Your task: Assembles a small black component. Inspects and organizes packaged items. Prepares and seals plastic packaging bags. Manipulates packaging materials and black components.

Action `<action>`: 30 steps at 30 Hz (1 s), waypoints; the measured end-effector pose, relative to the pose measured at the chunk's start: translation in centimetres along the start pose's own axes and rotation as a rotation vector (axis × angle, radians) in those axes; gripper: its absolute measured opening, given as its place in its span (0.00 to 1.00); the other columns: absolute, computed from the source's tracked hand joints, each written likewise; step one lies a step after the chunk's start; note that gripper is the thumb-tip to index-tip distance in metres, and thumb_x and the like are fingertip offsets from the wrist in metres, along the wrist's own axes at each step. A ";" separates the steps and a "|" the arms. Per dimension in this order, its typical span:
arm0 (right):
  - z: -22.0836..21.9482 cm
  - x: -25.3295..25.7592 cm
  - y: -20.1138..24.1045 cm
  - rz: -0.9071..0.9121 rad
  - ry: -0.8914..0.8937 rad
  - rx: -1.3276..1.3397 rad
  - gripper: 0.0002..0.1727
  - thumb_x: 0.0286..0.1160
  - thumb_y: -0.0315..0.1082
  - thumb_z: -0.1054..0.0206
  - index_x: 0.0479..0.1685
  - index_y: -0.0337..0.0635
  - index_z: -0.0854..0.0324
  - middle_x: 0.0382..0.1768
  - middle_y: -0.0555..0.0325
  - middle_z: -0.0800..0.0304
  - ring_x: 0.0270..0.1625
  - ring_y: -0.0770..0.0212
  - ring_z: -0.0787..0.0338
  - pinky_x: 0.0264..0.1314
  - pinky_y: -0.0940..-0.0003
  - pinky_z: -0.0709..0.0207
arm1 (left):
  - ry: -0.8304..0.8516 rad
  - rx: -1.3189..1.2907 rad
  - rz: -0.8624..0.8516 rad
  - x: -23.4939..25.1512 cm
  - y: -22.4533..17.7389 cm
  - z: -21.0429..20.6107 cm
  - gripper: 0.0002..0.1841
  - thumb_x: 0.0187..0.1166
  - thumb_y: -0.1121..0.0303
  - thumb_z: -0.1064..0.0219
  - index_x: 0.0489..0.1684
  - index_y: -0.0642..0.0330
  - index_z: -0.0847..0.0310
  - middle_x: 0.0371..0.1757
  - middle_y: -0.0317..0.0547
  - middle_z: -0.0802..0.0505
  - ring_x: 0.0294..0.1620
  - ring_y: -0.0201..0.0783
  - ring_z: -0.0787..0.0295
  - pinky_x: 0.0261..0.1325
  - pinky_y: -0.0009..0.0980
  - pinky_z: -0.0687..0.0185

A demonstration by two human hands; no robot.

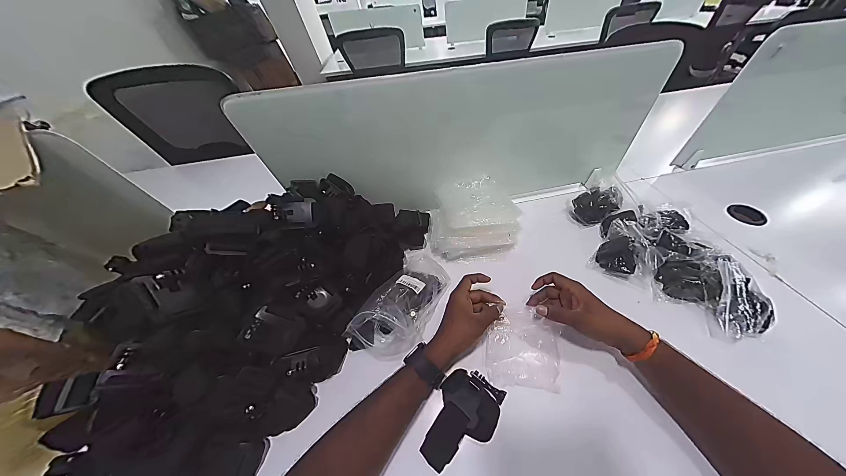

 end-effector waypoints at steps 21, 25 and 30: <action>-2.2 0.2 -1.0 0.172 -0.053 -0.170 0.09 0.74 0.30 0.28 0.48 0.39 0.16 0.37 0.63 0.10 0.37 0.73 0.12 0.42 0.76 0.16 | -0.025 0.088 -0.089 -0.3 0.3 -0.7 0.20 0.73 0.78 0.27 0.63 0.68 0.26 0.37 0.42 0.06 0.32 0.32 0.08 0.38 0.27 0.11; -3.1 0.2 -0.7 0.252 -0.081 -0.222 0.08 0.74 0.31 0.28 0.46 0.38 0.15 0.38 0.62 0.09 0.39 0.74 0.12 0.45 0.77 0.17 | 0.027 0.151 -0.119 -0.7 0.2 -1.4 0.20 0.74 0.77 0.27 0.63 0.67 0.25 0.38 0.41 0.05 0.33 0.32 0.08 0.40 0.27 0.11; -3.1 0.1 -0.6 0.274 -0.096 -0.267 0.08 0.74 0.31 0.29 0.46 0.37 0.15 0.37 0.62 0.09 0.39 0.75 0.12 0.45 0.78 0.16 | 0.097 0.148 -0.118 -0.8 0.5 -1.5 0.19 0.73 0.76 0.26 0.60 0.68 0.23 0.41 0.43 0.06 0.38 0.33 0.07 0.44 0.29 0.10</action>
Point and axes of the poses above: each hand's wrist, its own x-axis towards the middle knuckle, its own z-axis out of the back of the hand, y = z × x, the point moved 2 cm from there along x, towards the middle knuckle
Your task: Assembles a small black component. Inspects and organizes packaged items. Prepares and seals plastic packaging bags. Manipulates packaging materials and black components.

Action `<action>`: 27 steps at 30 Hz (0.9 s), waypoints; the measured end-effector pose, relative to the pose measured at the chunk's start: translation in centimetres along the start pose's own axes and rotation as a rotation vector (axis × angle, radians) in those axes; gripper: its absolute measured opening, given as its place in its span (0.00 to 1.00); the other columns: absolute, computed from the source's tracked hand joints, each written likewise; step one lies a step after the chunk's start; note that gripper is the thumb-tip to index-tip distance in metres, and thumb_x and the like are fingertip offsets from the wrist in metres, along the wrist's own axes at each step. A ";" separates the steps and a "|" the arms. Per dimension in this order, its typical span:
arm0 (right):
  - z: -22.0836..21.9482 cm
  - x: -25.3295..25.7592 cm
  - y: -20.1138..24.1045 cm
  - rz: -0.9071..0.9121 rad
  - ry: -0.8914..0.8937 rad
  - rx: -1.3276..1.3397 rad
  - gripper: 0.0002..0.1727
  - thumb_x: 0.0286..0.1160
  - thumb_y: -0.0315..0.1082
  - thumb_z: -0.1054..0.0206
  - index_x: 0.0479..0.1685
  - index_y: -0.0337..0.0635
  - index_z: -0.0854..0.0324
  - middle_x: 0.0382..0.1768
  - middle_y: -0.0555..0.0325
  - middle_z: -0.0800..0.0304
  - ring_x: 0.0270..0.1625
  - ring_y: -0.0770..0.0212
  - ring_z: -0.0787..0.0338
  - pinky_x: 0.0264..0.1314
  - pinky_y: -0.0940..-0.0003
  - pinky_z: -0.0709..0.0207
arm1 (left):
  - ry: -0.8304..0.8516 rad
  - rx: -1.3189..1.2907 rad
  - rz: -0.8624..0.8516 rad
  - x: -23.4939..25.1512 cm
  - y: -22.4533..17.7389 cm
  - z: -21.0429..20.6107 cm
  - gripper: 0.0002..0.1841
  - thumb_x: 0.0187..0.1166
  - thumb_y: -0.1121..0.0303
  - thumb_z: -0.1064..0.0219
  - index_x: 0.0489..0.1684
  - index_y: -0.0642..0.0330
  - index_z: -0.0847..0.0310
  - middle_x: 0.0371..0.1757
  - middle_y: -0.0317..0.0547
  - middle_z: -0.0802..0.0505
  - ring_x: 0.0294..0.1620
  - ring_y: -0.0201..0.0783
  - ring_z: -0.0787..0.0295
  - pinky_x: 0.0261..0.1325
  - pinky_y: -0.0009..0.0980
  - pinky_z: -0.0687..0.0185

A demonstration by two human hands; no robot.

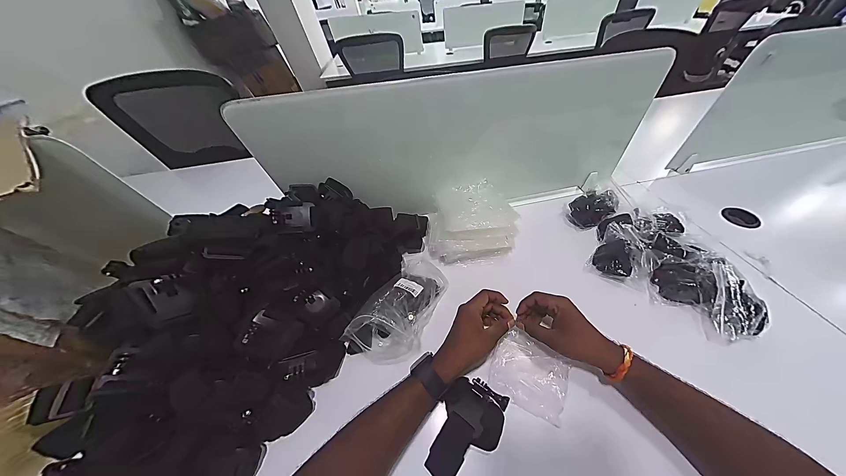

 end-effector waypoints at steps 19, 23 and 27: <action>-0.5 -0.3 0.2 0.059 -0.014 -0.127 0.07 0.74 0.32 0.30 0.44 0.39 0.16 0.38 0.60 0.11 0.41 0.72 0.13 0.46 0.75 0.19 | 0.003 0.114 -0.038 -0.1 -0.6 0.0 0.12 0.71 0.76 0.27 0.49 0.64 0.21 0.38 0.40 0.07 0.36 0.32 0.09 0.40 0.28 0.12; -0.3 -0.3 0.2 -0.002 0.055 -0.234 0.13 0.76 0.38 0.29 0.51 0.41 0.16 0.42 0.58 0.09 0.46 0.70 0.11 0.54 0.73 0.17 | -0.063 0.098 -0.041 0.0 -0.3 0.4 0.09 0.73 0.75 0.30 0.47 0.66 0.19 0.38 0.43 0.08 0.35 0.32 0.10 0.39 0.28 0.12; 0.4 -0.5 -0.1 -0.033 0.035 -0.296 0.13 0.76 0.38 0.30 0.51 0.41 0.15 0.41 0.58 0.08 0.44 0.71 0.10 0.52 0.73 0.17 | -0.086 0.057 -0.025 0.1 -0.2 0.5 0.09 0.72 0.76 0.29 0.46 0.66 0.19 0.38 0.43 0.08 0.35 0.32 0.10 0.39 0.28 0.12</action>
Point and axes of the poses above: each hand's wrist, its own x-axis towards the middle knuckle, its own z-axis out of the back of the hand, y = z × x, the point moved 2 cm from there along x, towards the middle knuckle
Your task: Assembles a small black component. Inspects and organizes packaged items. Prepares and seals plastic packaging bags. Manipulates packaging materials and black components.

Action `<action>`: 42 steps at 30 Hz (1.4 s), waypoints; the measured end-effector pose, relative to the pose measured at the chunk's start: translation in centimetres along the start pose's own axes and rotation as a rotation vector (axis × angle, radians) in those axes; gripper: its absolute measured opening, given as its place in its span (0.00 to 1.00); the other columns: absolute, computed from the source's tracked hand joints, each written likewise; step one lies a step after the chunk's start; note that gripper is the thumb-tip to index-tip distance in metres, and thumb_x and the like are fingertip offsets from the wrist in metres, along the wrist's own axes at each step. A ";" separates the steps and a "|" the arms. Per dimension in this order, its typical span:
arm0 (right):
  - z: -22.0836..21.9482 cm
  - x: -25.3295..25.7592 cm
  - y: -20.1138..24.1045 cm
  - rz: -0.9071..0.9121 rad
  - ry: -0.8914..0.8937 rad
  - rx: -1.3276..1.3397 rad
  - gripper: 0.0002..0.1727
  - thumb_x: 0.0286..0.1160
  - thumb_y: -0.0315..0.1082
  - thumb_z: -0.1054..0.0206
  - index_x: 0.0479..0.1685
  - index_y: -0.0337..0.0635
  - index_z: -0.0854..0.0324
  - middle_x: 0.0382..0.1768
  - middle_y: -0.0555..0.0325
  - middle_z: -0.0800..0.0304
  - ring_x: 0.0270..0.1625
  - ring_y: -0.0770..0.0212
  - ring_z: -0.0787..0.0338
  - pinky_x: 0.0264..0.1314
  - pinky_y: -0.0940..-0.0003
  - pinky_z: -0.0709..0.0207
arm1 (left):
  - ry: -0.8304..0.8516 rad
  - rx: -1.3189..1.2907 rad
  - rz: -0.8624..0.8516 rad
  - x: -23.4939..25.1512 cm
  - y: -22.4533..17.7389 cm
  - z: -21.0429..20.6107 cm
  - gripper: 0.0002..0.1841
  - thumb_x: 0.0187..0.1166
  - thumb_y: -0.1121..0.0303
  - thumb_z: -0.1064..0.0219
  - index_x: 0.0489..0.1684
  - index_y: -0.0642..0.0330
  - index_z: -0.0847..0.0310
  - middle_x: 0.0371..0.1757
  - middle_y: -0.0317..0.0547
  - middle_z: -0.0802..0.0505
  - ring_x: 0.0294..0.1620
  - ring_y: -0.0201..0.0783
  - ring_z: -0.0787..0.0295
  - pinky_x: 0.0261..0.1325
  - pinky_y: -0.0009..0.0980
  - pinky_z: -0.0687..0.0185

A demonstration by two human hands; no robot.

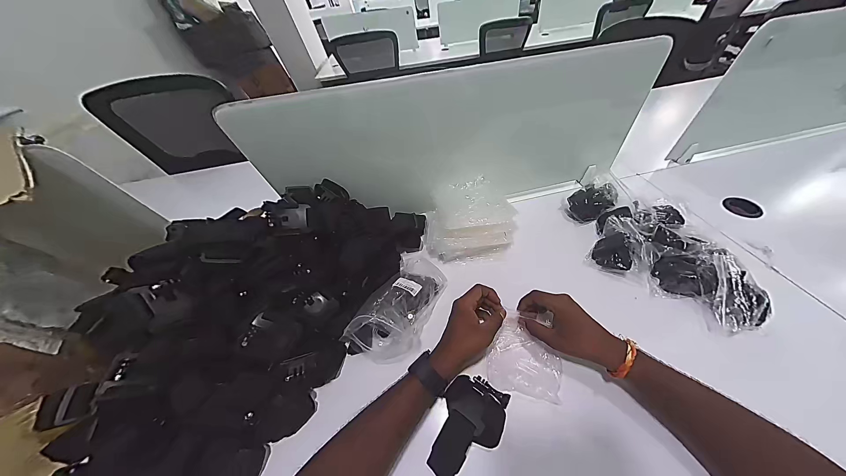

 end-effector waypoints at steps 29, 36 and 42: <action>-0.9 -0.2 -0.7 0.102 0.010 0.026 0.10 0.77 0.39 0.30 0.47 0.43 0.12 0.44 0.57 0.12 0.49 0.67 0.14 0.54 0.70 0.19 | 0.207 0.138 -0.106 -0.2 0.5 -0.1 0.06 0.77 0.73 0.28 0.43 0.68 0.12 0.39 0.44 0.06 0.40 0.28 0.09 0.51 0.27 0.12; -0.8 -0.1 -0.1 0.046 0.013 -0.122 0.09 0.77 0.38 0.33 0.47 0.45 0.11 0.45 0.57 0.08 0.54 0.60 0.11 0.63 0.56 0.20 | 0.184 0.198 -0.086 -0.2 0.4 0.1 0.06 0.76 0.72 0.28 0.44 0.66 0.12 0.39 0.44 0.05 0.40 0.29 0.09 0.50 0.27 0.12; -1.0 -0.2 -0.3 0.059 -0.003 -0.127 0.09 0.77 0.38 0.33 0.48 0.46 0.11 0.46 0.58 0.08 0.54 0.60 0.11 0.63 0.57 0.21 | 0.156 0.265 -0.044 -0.2 0.5 0.3 0.06 0.76 0.71 0.28 0.42 0.65 0.12 0.36 0.43 0.06 0.36 0.29 0.11 0.46 0.27 0.14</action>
Point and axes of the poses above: each hand's wrist, its own x-axis towards the middle knuckle, its own z-axis out of the back of the hand, y = z × x, the point moved 2 cm from there along x, towards the middle knuckle
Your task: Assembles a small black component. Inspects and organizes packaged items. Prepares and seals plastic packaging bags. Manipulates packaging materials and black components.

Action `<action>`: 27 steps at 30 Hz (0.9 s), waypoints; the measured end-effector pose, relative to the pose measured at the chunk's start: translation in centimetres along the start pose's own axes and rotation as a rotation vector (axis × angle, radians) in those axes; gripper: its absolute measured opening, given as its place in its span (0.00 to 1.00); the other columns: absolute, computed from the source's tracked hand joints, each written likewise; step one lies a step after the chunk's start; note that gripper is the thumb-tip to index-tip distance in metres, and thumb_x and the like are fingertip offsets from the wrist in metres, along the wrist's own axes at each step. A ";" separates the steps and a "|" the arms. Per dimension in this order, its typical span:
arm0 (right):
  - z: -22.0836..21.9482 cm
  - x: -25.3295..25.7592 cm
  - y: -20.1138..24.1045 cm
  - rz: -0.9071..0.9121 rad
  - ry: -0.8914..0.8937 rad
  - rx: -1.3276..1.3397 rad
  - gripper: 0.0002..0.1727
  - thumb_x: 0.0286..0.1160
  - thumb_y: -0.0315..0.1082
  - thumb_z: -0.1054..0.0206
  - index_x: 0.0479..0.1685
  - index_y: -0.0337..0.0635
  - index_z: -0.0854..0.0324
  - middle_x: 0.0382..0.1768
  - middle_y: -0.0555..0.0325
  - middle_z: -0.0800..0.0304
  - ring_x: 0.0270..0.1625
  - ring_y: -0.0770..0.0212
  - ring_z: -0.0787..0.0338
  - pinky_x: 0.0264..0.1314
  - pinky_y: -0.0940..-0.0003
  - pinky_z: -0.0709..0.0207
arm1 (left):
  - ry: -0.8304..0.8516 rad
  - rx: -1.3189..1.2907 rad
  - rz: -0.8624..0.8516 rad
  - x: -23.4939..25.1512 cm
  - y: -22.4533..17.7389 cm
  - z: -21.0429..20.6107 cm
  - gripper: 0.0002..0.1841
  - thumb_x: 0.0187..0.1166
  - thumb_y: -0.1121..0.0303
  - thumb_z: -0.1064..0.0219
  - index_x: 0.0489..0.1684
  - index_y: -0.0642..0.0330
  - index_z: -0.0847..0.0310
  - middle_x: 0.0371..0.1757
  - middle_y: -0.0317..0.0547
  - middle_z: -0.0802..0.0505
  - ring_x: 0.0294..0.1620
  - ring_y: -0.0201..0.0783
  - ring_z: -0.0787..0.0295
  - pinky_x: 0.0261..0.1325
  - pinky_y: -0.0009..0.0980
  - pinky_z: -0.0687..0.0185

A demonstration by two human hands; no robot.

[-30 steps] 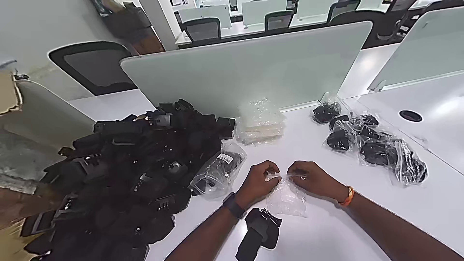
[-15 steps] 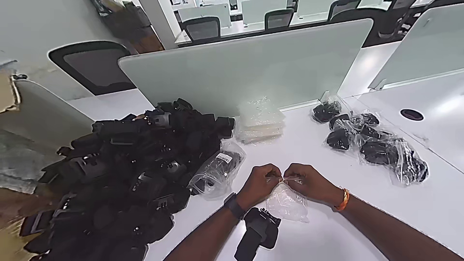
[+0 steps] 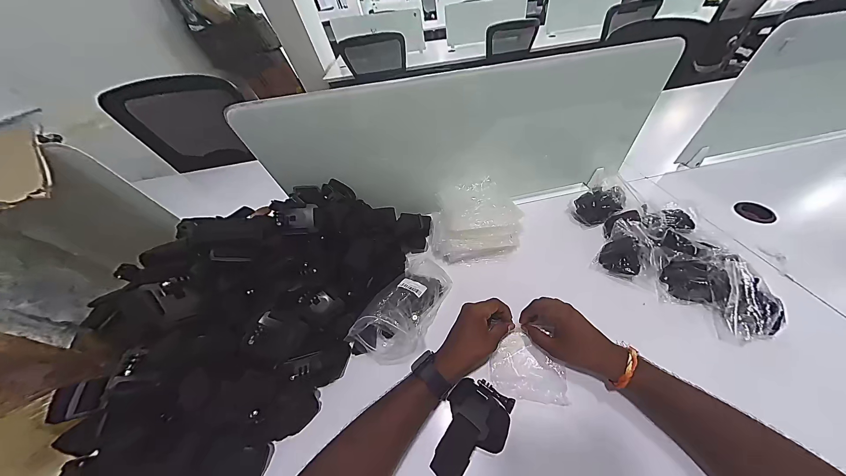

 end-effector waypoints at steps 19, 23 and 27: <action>-0.6 -0.1 0.9 0.111 -0.027 -0.175 0.10 0.83 0.36 0.39 0.47 0.46 0.12 0.45 0.57 0.07 0.55 0.58 0.11 0.71 0.54 0.28 | 0.043 0.445 -0.221 -0.6 -1.3 -0.8 0.10 0.85 0.70 0.41 0.43 0.62 0.11 0.41 0.49 0.06 0.48 0.46 0.09 0.60 0.39 0.17; -0.7 -0.2 1.3 0.108 -0.036 -0.152 0.09 0.81 0.36 0.38 0.46 0.46 0.13 0.43 0.58 0.07 0.54 0.59 0.12 0.71 0.54 0.29 | 0.065 0.433 -0.197 -0.5 -1.1 -0.8 0.10 0.85 0.70 0.41 0.42 0.63 0.12 0.40 0.50 0.07 0.48 0.46 0.10 0.60 0.39 0.17; -0.9 -0.1 1.2 0.123 -0.052 -0.163 0.08 0.81 0.36 0.38 0.46 0.47 0.13 0.42 0.60 0.08 0.52 0.61 0.11 0.72 0.55 0.30 | 0.060 0.413 -0.199 -0.5 -1.2 -0.8 0.09 0.84 0.71 0.40 0.41 0.63 0.13 0.38 0.50 0.08 0.46 0.46 0.10 0.58 0.39 0.17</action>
Point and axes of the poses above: each hand's wrist, its own x-axis towards the middle knuckle, its own z-axis out of the back of the hand, y = z × x, the point moved 2 cm from there along x, towards the middle knuckle
